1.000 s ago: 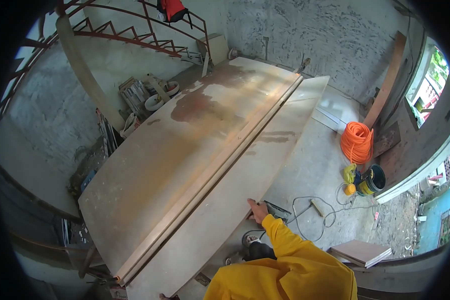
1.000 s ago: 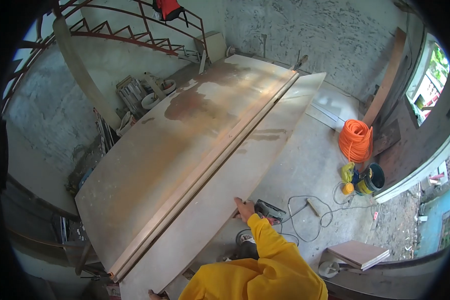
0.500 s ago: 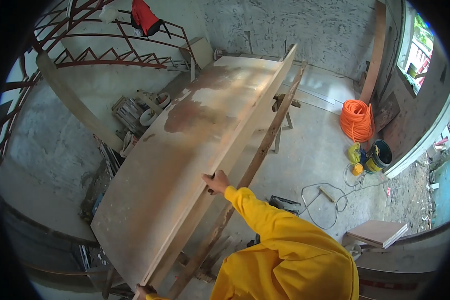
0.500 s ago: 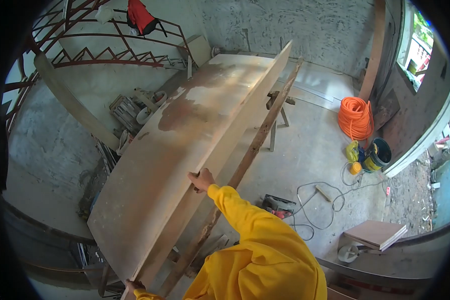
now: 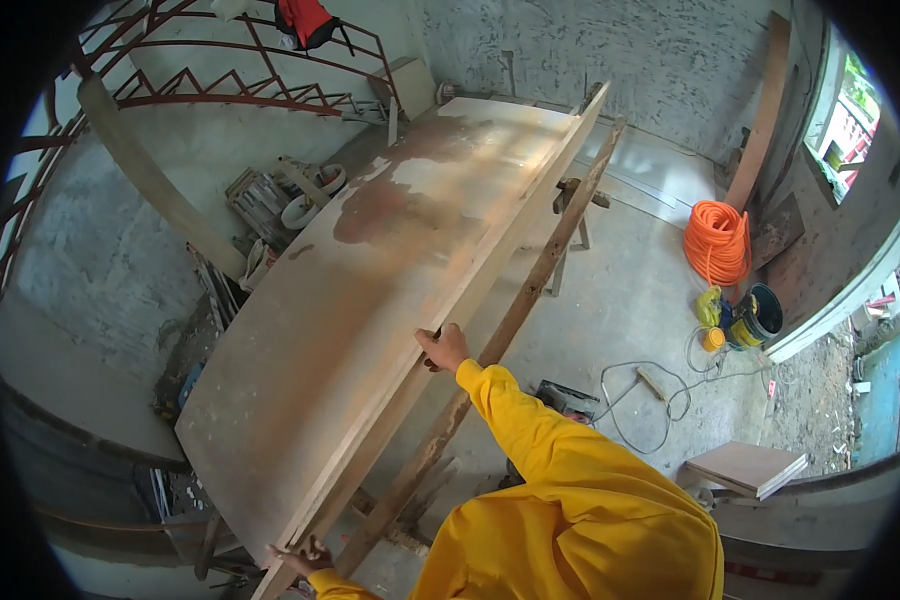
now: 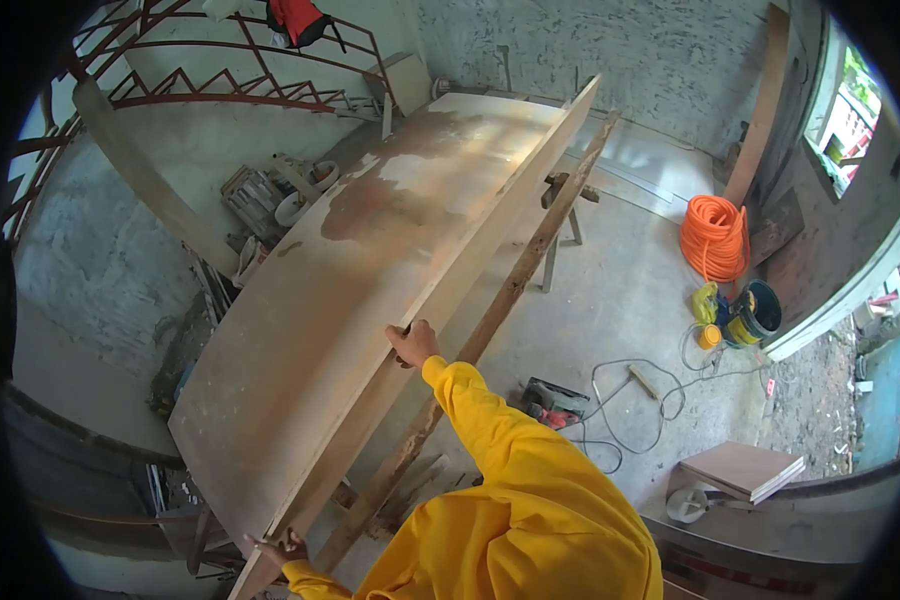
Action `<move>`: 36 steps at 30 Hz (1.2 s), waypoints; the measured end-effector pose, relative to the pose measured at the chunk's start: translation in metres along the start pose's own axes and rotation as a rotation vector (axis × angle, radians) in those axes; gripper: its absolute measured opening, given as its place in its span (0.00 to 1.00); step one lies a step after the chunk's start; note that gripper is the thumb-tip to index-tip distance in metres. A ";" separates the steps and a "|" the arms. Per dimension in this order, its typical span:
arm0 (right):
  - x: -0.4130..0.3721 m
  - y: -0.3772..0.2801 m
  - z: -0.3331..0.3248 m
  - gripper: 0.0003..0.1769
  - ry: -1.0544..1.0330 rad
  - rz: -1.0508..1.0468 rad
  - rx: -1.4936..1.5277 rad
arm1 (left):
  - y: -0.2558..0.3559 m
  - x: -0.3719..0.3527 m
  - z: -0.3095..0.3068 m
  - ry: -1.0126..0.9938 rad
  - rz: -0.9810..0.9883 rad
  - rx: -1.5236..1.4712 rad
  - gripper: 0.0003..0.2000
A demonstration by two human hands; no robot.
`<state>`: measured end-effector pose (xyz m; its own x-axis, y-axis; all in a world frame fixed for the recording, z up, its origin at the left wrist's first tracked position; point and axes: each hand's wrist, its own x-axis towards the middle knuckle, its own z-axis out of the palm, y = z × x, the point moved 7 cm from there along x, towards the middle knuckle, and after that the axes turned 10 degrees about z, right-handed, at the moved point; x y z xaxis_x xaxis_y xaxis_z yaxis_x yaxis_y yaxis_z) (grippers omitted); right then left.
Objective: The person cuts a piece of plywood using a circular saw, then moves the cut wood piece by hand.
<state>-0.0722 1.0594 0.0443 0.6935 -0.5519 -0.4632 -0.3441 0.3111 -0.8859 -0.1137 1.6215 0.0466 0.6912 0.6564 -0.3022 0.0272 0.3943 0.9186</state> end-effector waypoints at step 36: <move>-0.041 0.035 -0.048 0.31 0.071 0.131 0.017 | -0.107 -0.121 0.080 -0.167 -0.462 -0.128 0.17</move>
<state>-0.1434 1.0563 0.0308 0.5966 -0.5587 -0.5761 -0.4177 0.3968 -0.8174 -0.1426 1.4481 0.0050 0.7339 0.2870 -0.6156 0.2764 0.7017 0.6567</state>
